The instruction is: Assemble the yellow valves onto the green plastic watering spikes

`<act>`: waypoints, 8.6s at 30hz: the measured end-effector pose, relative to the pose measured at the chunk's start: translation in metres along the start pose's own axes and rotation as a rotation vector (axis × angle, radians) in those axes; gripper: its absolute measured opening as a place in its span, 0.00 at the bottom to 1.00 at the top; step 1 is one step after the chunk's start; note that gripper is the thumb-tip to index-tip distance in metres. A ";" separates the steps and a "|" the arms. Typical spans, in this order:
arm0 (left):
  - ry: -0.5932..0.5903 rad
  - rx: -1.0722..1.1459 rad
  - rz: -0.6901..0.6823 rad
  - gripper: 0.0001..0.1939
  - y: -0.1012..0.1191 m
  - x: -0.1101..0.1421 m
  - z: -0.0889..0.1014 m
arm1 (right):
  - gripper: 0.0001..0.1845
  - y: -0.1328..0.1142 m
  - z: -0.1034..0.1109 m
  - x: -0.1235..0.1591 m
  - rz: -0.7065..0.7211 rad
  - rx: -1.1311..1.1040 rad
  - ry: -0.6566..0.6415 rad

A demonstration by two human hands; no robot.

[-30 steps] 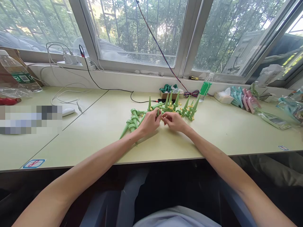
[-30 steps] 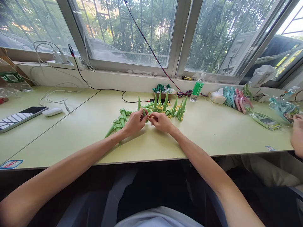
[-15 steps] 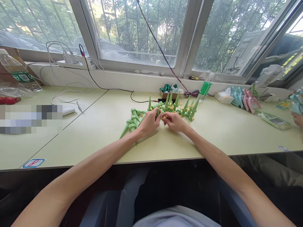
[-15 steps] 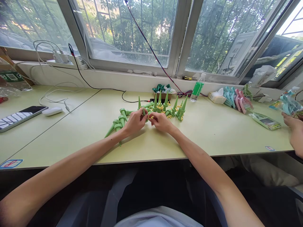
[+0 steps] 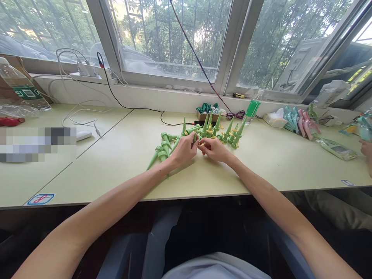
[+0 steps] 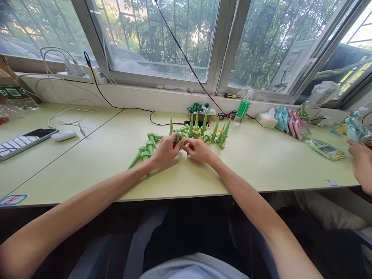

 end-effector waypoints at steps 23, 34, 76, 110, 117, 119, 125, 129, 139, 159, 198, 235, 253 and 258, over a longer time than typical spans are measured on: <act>0.003 0.023 0.002 0.02 0.003 0.000 0.002 | 0.19 0.003 -0.001 -0.001 0.006 0.014 -0.002; 0.008 0.026 -0.003 0.02 0.002 0.000 0.001 | 0.20 0.003 0.000 0.000 0.017 0.022 -0.002; -0.009 0.033 0.002 0.01 0.003 0.000 0.001 | 0.07 0.002 -0.002 0.001 0.009 0.027 -0.053; 0.015 0.040 -0.004 0.03 0.008 -0.001 0.005 | 0.16 0.009 0.002 -0.001 -0.072 0.031 0.012; 0.017 0.031 0.002 0.03 0.005 -0.001 0.004 | 0.19 0.008 0.002 -0.002 -0.035 0.043 0.029; 0.021 0.033 0.010 0.03 0.003 -0.001 0.003 | 0.18 0.009 0.001 -0.002 -0.035 0.034 0.025; 0.035 0.005 0.011 0.03 0.002 -0.001 0.004 | 0.09 0.010 -0.001 -0.002 -0.016 0.018 0.012; 0.024 0.012 0.001 0.04 0.002 -0.001 0.003 | 0.11 0.011 -0.001 -0.002 -0.027 0.039 0.008; 0.025 0.023 -0.009 0.05 0.002 -0.001 0.004 | 0.20 0.005 -0.002 -0.002 -0.002 0.087 -0.023; 0.007 0.016 -0.011 0.04 0.002 -0.001 0.003 | 0.10 0.011 0.002 -0.004 -0.036 0.026 0.066; -0.015 0.005 0.026 0.05 0.001 0.001 0.002 | 0.17 0.009 -0.004 -0.003 0.024 0.072 -0.013; -0.014 0.020 0.022 0.04 0.000 -0.001 0.001 | 0.13 0.007 0.003 -0.004 0.021 0.091 0.098; 0.052 0.083 0.216 0.04 -0.012 -0.005 0.006 | 0.08 0.004 0.007 -0.005 0.036 0.013 0.166; 0.050 0.076 0.181 0.04 -0.011 -0.003 0.006 | 0.14 0.004 0.004 -0.006 0.069 0.042 0.139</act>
Point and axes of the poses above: each hand's wrist, its own x-axis away from the middle knuckle, its own z-axis out of the back of the hand, y = z × x, the point moved 7 cm from there along -x, towards the middle knuckle, and after that the axes turned 11 degrees about y, right-handed, at the moved point
